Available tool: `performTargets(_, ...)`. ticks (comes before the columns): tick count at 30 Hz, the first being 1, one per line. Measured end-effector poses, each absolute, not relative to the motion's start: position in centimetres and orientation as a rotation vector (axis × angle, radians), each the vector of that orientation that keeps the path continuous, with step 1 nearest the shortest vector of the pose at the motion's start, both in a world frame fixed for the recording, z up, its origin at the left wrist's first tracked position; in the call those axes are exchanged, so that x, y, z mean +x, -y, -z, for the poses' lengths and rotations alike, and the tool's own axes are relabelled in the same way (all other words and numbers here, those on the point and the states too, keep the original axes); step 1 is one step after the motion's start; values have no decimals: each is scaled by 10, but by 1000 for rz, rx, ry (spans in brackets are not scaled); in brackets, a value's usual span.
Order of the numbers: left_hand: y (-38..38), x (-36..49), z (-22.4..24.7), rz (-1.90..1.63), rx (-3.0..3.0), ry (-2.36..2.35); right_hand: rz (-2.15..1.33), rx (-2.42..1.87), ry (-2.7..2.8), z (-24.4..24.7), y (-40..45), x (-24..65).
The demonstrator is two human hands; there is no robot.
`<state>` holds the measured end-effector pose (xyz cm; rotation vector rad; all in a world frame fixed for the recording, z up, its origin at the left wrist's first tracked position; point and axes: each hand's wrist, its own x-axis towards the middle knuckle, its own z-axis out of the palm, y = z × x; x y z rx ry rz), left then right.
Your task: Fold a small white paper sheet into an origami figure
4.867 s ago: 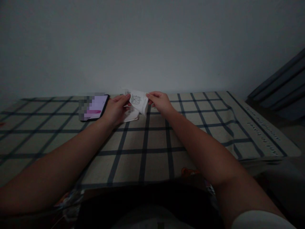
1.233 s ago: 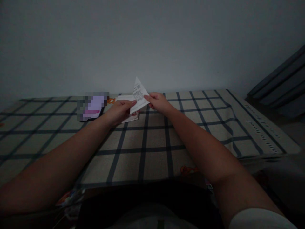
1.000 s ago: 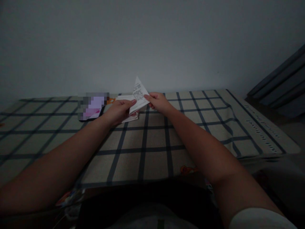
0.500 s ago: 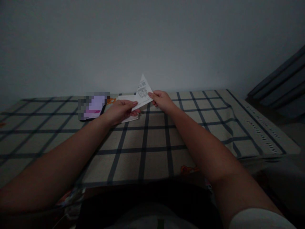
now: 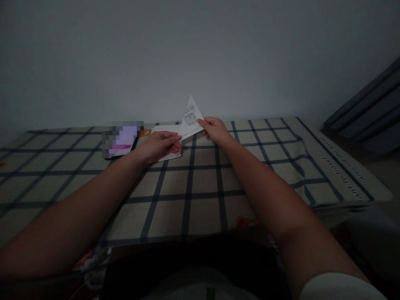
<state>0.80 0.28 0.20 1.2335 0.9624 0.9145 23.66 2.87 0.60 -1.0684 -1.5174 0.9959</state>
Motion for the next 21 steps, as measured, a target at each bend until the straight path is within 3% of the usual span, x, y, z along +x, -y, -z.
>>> performTargets(21,-8,5,5,-1145,1426,-938,-1251,-978,1845,-9,-19,230)
